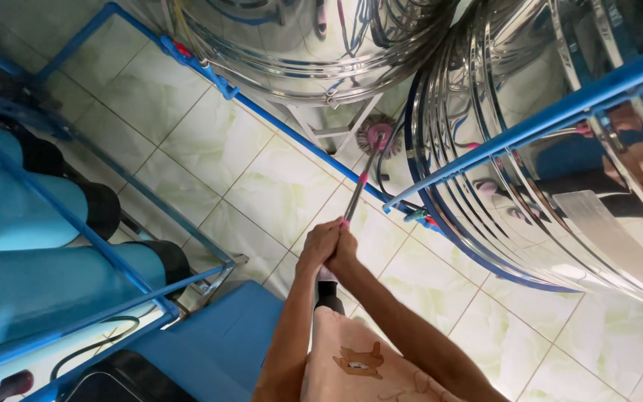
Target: Mop the tiled floor around large stainless steel water storage tanks and filtration equipment.
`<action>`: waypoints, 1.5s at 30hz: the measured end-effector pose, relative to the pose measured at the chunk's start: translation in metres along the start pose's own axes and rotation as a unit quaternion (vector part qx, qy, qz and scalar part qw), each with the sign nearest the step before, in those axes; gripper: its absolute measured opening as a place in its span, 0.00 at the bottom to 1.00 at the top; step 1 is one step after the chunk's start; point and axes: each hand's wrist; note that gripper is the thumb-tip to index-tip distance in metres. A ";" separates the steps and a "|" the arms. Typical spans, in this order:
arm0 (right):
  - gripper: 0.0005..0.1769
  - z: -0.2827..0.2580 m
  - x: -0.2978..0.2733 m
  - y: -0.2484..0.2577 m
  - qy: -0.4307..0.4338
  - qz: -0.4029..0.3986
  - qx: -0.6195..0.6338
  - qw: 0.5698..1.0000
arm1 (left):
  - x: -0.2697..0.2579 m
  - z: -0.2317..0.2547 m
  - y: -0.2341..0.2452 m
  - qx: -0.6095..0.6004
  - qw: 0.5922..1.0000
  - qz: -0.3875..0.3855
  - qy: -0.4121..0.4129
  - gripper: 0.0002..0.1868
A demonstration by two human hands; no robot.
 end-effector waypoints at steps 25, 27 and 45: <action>0.20 -0.047 -0.010 0.006 0.001 0.008 -0.113 0.994 | -0.004 0.019 -0.041 -0.021 0.997 0.069 0.000 0.21; 0.23 -0.056 -0.021 0.017 0.005 0.016 -0.140 0.990 | -0.004 0.009 -0.059 -0.039 0.997 0.060 0.016 0.22; 0.31 -0.114 0.048 0.051 0.055 0.032 -0.312 0.948 | 0.030 -0.019 -0.148 -0.194 0.975 0.112 -0.005 0.27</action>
Point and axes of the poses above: each hand's wrist, its own x-axis towards the middle knuckle, its own y-axis out of the back of the hand, z = x × y, and after that the axes turned 8 degrees about z, right-handed
